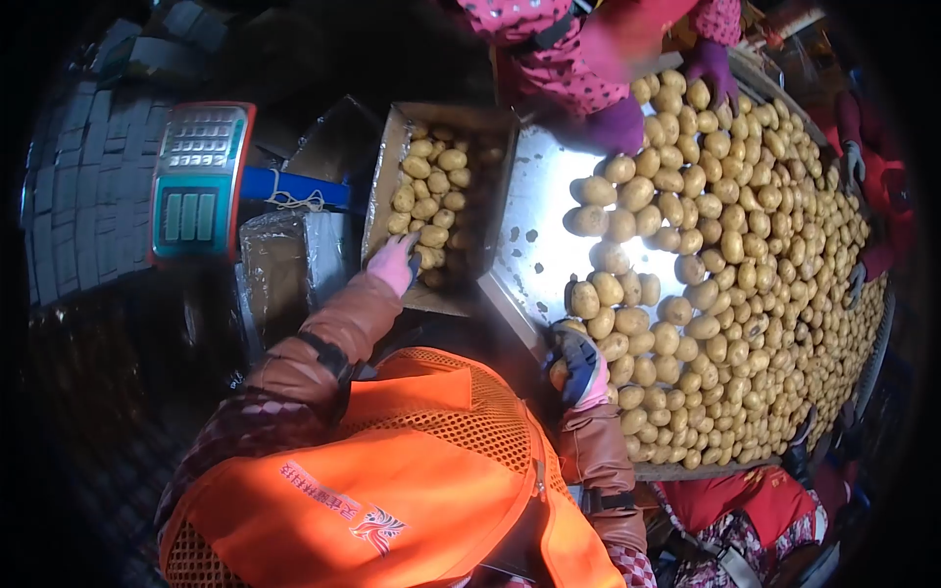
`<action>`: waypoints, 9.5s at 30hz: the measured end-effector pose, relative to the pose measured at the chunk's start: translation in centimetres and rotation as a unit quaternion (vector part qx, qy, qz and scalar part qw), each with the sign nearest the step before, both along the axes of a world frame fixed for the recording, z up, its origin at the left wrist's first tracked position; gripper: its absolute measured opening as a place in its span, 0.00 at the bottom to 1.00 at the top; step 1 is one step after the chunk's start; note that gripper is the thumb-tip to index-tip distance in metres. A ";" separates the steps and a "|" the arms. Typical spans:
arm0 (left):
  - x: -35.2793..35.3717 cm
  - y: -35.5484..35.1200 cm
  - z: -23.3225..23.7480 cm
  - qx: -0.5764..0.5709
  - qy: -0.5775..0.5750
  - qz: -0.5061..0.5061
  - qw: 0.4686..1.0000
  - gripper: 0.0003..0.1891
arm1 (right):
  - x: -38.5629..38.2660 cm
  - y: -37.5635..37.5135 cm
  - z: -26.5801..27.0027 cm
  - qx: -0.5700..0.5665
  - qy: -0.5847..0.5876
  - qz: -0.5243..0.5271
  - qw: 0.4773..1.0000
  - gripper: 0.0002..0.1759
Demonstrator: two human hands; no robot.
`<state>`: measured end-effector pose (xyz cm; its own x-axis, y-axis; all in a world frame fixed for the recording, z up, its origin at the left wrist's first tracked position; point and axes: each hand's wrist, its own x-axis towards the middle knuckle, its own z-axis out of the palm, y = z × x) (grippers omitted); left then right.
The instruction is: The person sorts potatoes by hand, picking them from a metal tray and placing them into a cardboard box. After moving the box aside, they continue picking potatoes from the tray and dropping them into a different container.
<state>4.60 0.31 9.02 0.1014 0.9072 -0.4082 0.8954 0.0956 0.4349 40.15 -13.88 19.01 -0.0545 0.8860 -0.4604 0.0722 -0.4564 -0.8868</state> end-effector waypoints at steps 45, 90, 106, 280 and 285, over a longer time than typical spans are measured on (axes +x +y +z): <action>2.7 14.0 -7.2 -0.194 0.364 -0.457 0.788 0.25 | -1.7 -1.8 1.2 -0.100 0.233 -0.330 0.909 0.23; 4.8 -3.0 2.5 0.018 -0.478 0.388 0.788 0.12 | -2.3 -0.8 0.4 -0.006 0.320 -0.262 0.910 0.17; 3.3 -2.3 1.6 0.003 0.042 0.078 0.996 0.34 | -2.8 -1.8 0.9 0.024 0.167 -0.282 0.944 0.24; 18.5 -0.1 7.2 0.103 -0.198 -0.238 0.945 0.13 | 10.7 10.7 5.8 -0.136 -0.514 0.072 0.844 0.35; 20.4 0.7 8.7 0.186 -0.211 -0.257 0.925 0.13 | 12.9 5.1 3.6 -0.090 -0.261 -0.177 0.945 0.34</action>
<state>25.01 1.01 17.73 0.6370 0.7649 0.0961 0.5241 -0.5211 0.6736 53.02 -8.75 22.66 0.5070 0.7106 -0.4878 0.2929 -0.6743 -0.6779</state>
